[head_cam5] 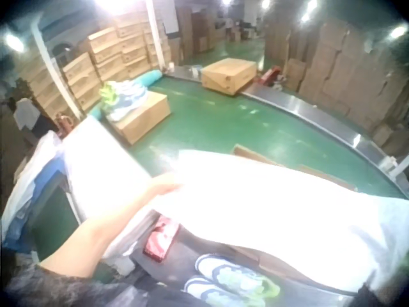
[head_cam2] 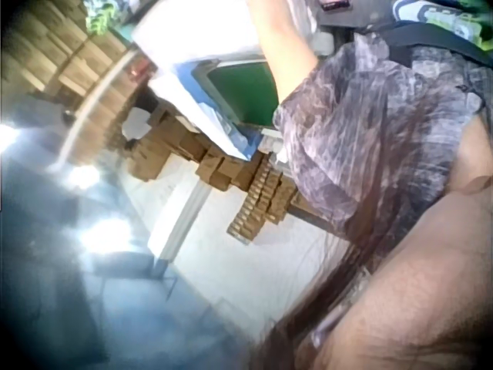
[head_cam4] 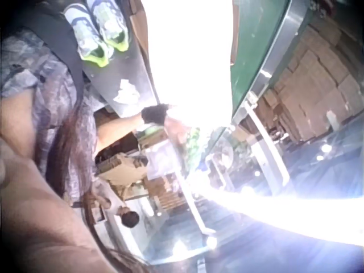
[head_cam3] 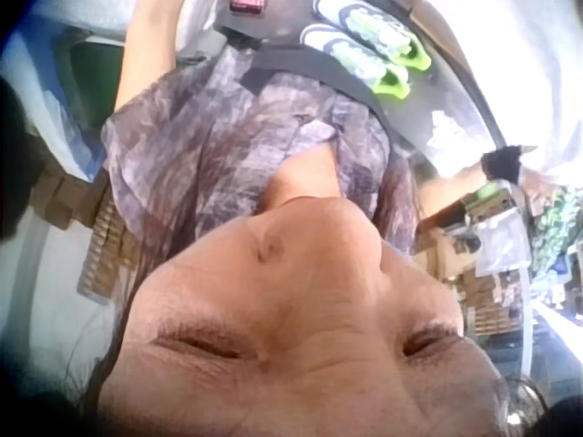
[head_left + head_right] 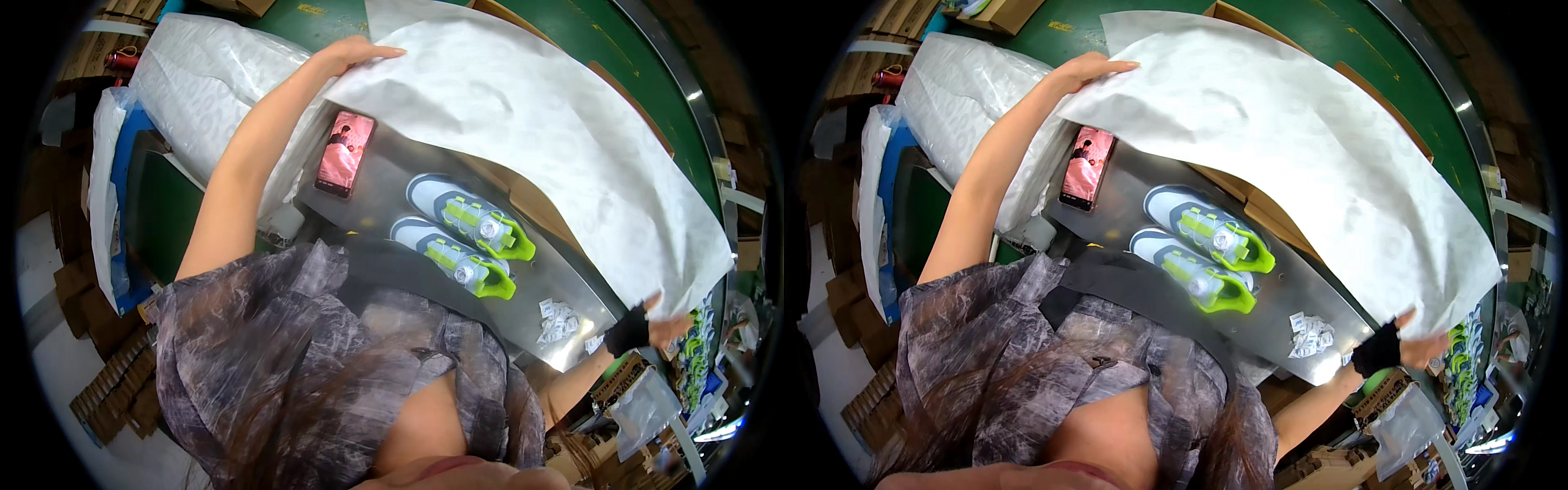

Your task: The person repeatedly places pairs of blue and green sneakers into cardboard boxes lined with white tissue paper. They fold the tissue over the shoes, close the box flaps, and move the packed boxes aside. The process is repeated for multiple pairs of shoes.

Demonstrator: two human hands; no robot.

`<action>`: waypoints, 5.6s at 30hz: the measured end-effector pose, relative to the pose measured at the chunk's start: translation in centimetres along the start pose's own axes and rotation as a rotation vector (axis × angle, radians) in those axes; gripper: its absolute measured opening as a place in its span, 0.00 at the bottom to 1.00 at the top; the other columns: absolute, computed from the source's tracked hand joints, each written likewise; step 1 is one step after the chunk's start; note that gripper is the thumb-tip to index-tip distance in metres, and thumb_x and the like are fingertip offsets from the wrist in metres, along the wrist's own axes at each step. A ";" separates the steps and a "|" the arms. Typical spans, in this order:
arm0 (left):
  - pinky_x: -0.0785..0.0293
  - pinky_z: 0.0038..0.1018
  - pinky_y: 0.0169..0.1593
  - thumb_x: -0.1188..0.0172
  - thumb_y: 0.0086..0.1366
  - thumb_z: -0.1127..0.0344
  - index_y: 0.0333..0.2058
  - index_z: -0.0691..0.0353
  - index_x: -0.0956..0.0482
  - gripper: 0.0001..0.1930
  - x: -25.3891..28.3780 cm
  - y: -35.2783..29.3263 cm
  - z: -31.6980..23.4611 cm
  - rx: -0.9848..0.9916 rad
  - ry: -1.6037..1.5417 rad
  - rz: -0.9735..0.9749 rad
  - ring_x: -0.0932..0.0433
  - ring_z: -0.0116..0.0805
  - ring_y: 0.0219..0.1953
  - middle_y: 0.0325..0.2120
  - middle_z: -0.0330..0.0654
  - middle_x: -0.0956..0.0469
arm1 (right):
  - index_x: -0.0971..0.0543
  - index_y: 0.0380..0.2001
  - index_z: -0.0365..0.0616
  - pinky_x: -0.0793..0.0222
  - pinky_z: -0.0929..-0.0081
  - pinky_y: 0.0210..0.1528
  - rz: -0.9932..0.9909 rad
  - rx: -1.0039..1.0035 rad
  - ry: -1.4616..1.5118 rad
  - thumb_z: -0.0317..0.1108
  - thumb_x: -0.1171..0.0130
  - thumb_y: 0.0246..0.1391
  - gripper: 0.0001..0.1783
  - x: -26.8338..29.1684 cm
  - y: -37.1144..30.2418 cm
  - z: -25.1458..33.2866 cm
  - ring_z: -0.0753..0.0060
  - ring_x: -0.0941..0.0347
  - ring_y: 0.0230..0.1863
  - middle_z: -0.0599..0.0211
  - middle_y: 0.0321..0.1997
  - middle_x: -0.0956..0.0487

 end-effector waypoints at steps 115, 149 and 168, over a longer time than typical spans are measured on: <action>0.31 0.32 0.43 0.43 0.50 0.45 0.46 0.68 0.31 0.33 -15.3 3.5 -1.4 -0.170 -0.864 0.019 0.27 0.36 0.42 0.38 0.46 0.25 | 0.38 0.57 0.54 0.57 0.53 0.59 0.630 0.411 0.620 0.22 0.53 0.32 0.40 -1.6 -3.2 26.9 0.51 0.49 0.63 0.53 0.62 0.43; 0.48 0.57 0.55 0.42 0.51 0.47 0.61 0.54 0.72 0.52 1.7 -34.2 23.3 -0.438 -1.794 -0.902 0.48 0.61 0.59 0.58 0.60 0.53 | 0.30 0.50 0.68 0.65 0.33 0.56 0.973 0.113 0.183 0.64 0.40 0.32 0.37 -15.9 1.6 -2.3 0.52 0.43 0.60 0.55 0.56 0.34; 0.37 0.34 0.51 0.43 0.55 0.58 0.43 0.66 0.29 0.20 -17.5 -18.6 0.4 -0.991 0.219 -0.662 0.34 0.44 0.50 0.48 0.52 0.35 | 0.27 0.20 0.51 0.52 0.43 0.52 0.601 0.895 0.905 0.44 0.33 0.22 0.18 6.8 -6.3 16.9 0.54 0.37 0.51 0.53 0.44 0.31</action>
Point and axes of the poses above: each hand's wrist, its own y-axis towards the middle knuckle, its own x-axis out of the back of the hand, z = x × y, the point moved 3 cm from there along y, towards the middle knuckle
